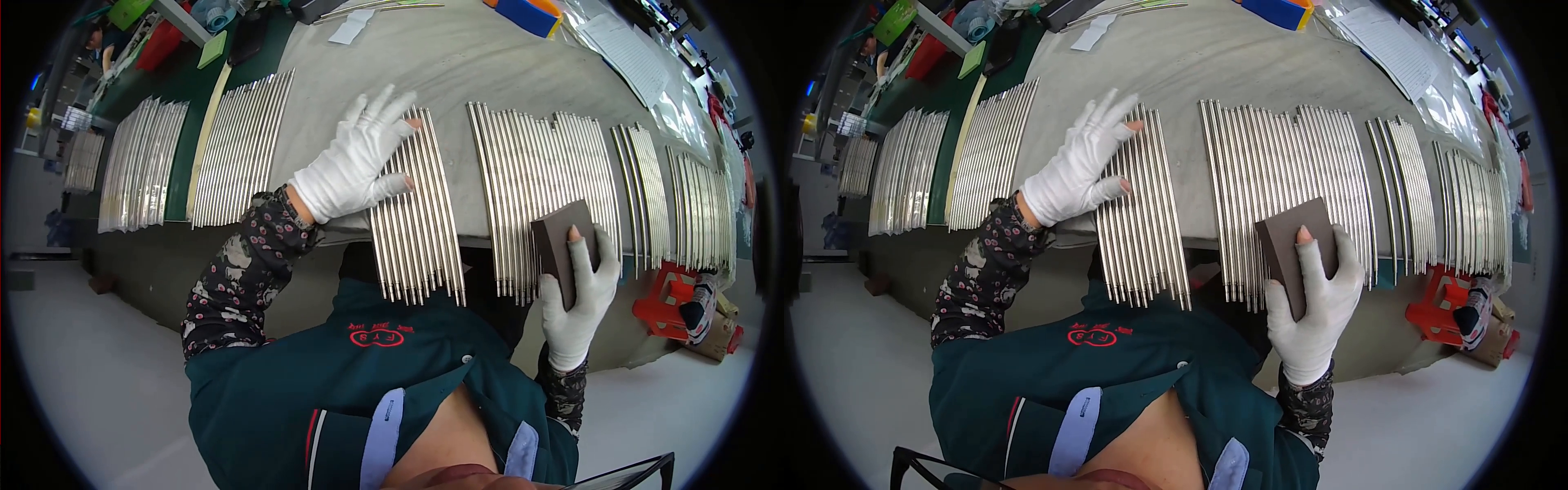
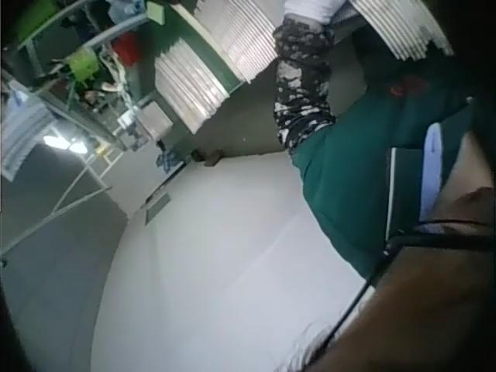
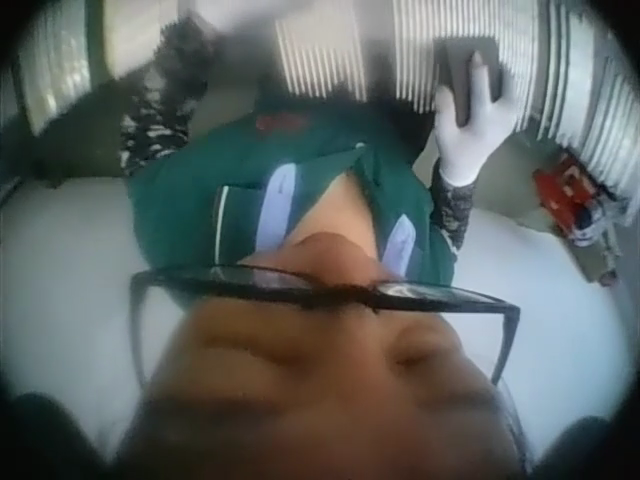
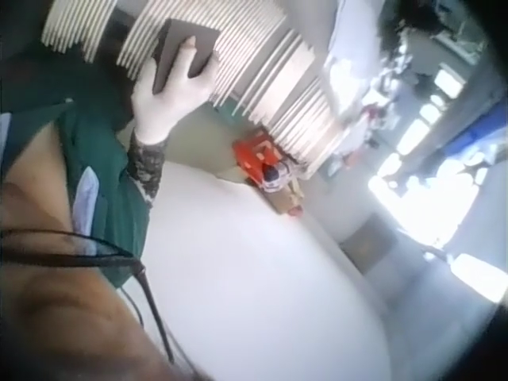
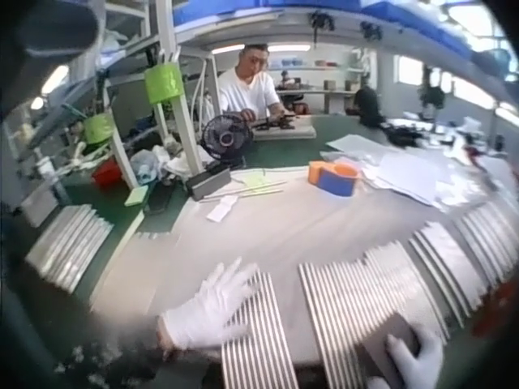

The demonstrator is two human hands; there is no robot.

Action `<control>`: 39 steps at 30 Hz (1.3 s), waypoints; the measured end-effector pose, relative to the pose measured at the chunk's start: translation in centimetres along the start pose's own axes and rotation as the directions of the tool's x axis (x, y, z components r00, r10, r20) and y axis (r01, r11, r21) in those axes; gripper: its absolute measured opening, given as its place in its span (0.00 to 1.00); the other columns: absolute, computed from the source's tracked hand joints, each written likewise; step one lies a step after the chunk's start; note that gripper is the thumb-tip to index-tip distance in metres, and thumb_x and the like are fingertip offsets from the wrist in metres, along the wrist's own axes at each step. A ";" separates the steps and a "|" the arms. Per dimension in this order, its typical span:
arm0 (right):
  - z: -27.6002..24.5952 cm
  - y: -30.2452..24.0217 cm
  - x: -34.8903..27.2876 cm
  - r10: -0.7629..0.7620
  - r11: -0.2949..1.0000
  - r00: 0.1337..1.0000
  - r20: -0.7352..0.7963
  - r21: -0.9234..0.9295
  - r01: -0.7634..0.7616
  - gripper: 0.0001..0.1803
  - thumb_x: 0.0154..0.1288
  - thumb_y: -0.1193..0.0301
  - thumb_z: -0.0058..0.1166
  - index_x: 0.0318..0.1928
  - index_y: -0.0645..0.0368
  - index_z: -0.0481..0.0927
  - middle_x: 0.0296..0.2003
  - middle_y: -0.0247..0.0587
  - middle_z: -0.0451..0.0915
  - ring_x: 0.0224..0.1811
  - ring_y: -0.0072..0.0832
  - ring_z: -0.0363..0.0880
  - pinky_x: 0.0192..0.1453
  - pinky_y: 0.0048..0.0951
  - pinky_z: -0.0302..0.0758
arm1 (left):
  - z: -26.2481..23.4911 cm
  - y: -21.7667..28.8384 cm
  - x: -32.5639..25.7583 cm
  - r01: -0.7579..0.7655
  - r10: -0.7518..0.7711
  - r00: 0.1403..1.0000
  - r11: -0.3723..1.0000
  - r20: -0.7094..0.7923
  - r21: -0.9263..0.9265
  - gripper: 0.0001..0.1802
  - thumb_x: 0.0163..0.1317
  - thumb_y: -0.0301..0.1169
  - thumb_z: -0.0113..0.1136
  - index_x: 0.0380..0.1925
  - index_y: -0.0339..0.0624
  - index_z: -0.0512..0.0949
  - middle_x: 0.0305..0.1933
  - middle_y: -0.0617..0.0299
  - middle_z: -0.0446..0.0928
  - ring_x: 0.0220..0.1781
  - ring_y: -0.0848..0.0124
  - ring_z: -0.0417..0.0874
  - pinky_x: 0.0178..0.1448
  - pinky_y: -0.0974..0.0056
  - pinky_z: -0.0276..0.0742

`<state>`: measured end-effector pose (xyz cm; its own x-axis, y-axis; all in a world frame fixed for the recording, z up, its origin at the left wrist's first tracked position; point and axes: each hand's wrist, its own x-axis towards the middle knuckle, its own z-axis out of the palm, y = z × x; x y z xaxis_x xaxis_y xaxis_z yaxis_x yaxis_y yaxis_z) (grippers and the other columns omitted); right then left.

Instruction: The recorder uses a sanding block to smooth a bundle of bamboo sticks on a workshop table.

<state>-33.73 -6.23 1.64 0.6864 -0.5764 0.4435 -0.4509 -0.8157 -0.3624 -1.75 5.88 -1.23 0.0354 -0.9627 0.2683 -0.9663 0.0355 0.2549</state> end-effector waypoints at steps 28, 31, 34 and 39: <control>3.1 -3.5 -0.1 -0.281 0.959 0.956 0.083 0.052 0.278 0.53 0.30 0.54 0.75 0.64 0.41 0.67 0.58 0.58 0.61 0.48 0.48 0.72 0.43 0.41 0.71 | 1.7 -1.0 5.4 -0.256 0.240 0.955 0.963 0.173 0.080 0.37 0.63 0.51 0.50 0.66 0.39 0.59 0.74 0.49 0.51 0.76 0.53 0.49 0.76 0.46 0.43; 2.0 -0.8 -1.0 -0.169 0.985 0.983 -0.075 -0.037 0.166 0.49 0.42 0.47 0.70 0.66 0.43 0.65 0.60 0.59 0.60 0.58 0.50 0.63 0.58 0.46 0.63 | 2.2 -0.4 5.8 -0.276 0.268 0.959 0.957 0.096 0.084 0.35 0.64 0.52 0.47 0.66 0.45 0.61 0.74 0.52 0.52 0.76 0.54 0.50 0.75 0.42 0.44; 1.0 1.6 -1.3 -0.024 0.992 0.994 -0.106 -0.128 0.010 0.45 0.49 0.47 0.66 0.66 0.46 0.65 0.60 0.58 0.60 0.59 0.51 0.63 0.61 0.48 0.62 | 2.6 0.1 6.0 -0.378 0.346 0.911 0.918 0.223 0.121 0.39 0.65 0.59 0.40 0.69 0.49 0.56 0.75 0.53 0.50 0.75 0.51 0.51 0.74 0.39 0.43; -0.5 4.6 -1.3 0.050 0.959 0.990 -0.129 -0.272 -0.084 0.41 0.51 0.53 0.65 0.66 0.48 0.66 0.60 0.57 0.62 0.59 0.50 0.63 0.62 0.47 0.62 | 2.4 -0.5 5.0 -0.373 0.341 0.909 0.922 0.238 0.103 0.39 0.65 0.61 0.37 0.71 0.54 0.52 0.74 0.52 0.51 0.74 0.50 0.52 0.74 0.39 0.44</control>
<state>-37.00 -9.28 -0.24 0.5836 -0.6178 0.5270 -0.6450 -0.7469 -0.1613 -1.69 0.37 -2.25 -0.3581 -0.9272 0.1102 -0.9305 0.3640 0.0394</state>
